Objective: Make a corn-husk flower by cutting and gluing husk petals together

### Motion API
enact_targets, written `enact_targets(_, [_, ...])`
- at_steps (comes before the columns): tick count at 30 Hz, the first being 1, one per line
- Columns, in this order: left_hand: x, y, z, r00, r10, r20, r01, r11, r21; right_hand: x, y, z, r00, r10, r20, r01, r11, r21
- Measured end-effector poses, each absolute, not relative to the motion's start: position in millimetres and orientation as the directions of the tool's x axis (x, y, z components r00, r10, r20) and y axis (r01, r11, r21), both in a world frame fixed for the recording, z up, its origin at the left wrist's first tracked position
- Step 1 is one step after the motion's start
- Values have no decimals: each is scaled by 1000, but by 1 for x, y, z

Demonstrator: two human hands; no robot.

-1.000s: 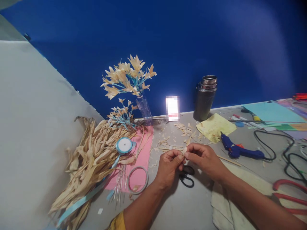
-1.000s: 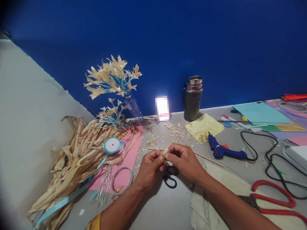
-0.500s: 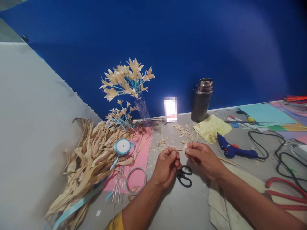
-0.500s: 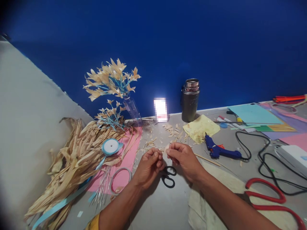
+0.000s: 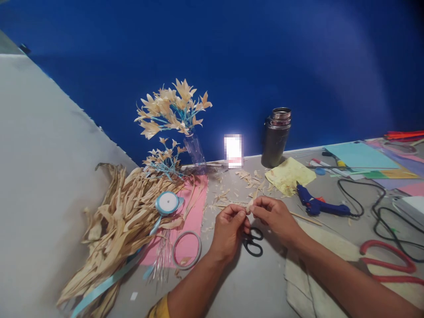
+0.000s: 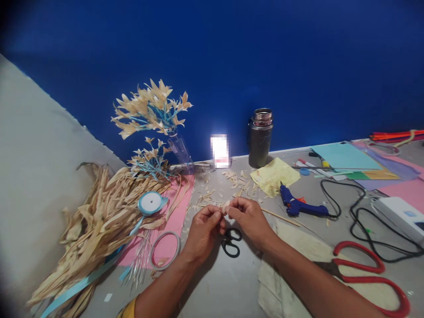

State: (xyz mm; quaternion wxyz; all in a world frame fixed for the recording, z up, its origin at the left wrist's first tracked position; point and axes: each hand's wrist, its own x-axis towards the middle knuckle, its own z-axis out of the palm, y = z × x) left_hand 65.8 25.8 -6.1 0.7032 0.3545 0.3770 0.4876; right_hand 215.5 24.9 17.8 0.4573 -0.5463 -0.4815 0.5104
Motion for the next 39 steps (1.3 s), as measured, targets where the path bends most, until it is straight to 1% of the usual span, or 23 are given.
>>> enact_targets(3, [65, 26, -8, 185, 968, -169, -358, 226, 906, 215, 26, 17, 12, 995, -95, 73, -96, -993])
enact_targets(6, [64, 28, -9, 171, 972, -163, -345, 214, 914, 218, 28, 16, -28, 999, -37, 159, -33, -987])
enact_targets(9, [63, 31, -4, 161, 971, -177, -373, 226, 900, 223, 29, 18, -104, 995, 4, 247, 30, -968])
enact_targets(11, [61, 33, 4, 163, 970, -180, -355, 228, 907, 225, 27, 21, -153, 988, 30, 320, 79, -944])
enact_targets(13, [60, 33, 13, 180, 968, -174, -288, 221, 932, 226, 25, 25, -177, 982, 60, 457, 136, -879])
enact_targets(15, [59, 33, 22, 205, 966, -158, -200, 200, 959, 227, 21, 29, -179, 981, 76, 614, 172, -770])
enact_targets(17, [58, 32, 28, 233, 963, -133, -111, 162, 980, 228, 18, 32, -183, 981, 70, 719, 182, -670])
enact_targets(19, [59, 31, 30, 266, 958, -109, -36, 123, 992, 230, 17, 34, -203, 978, 50, 769, 191, -610])
enact_targets(23, [62, 29, 30, 332, 937, -105, 94, 78, 993, 233, 15, 38, -251, 968, 0, 821, 213, -529])
enact_targets(26, [67, 28, 30, 351, 929, -119, 184, 56, 981, 234, 12, 44, -250, 968, -30, 846, 203, -492])
enact_targets(28, [70, 29, 32, 370, 920, -129, 206, 54, 977, 239, 9, 49, -244, 969, -45, 853, 192, -486])
enact_targets(30, [73, 32, 34, 364, 921, -140, 196, 71, 978, 253, 6, 51, -246, 968, -59, 846, 184, -500])
enact_targets(32, [76, 37, 35, 313, 938, -147, 149, 104, 983, 280, 3, 49, -220, 974, -61, 850, 161, -501])
enact_targets(33, [78, 40, 34, 280, 949, -148, 110, 122, 986, 297, 2, 45, -158, 986, -48, 880, 119, -461])
enact_targets(35, [82, 47, 33, 223, 961, -161, -5, 167, 986, 335, 2, 33, -4, 999, 42, 957, 16, -291])
enact_targets(36, [85, 50, 31, 211, 961, -178, -78, 198, 977, 353, 3, 26, 31, 996, 78, 982, -16, -189])
enact_targets(37, [90, 54, 30, 207, 958, -196, -152, 229, 961, 369, 4, 17, 45, 995, 93, 994, -36, -102])
enact_targets(38, [96, 58, 28, 211, 954, -212, -218, 258, 941, 381, 5, 9, 41, 994, 101, 998, -37, -42])
enact_targets(39, [104, 62, 27, 223, 949, -224, -272, 281, 920, 391, 6, 1, 34, 994, 102, 999, -33, -16])
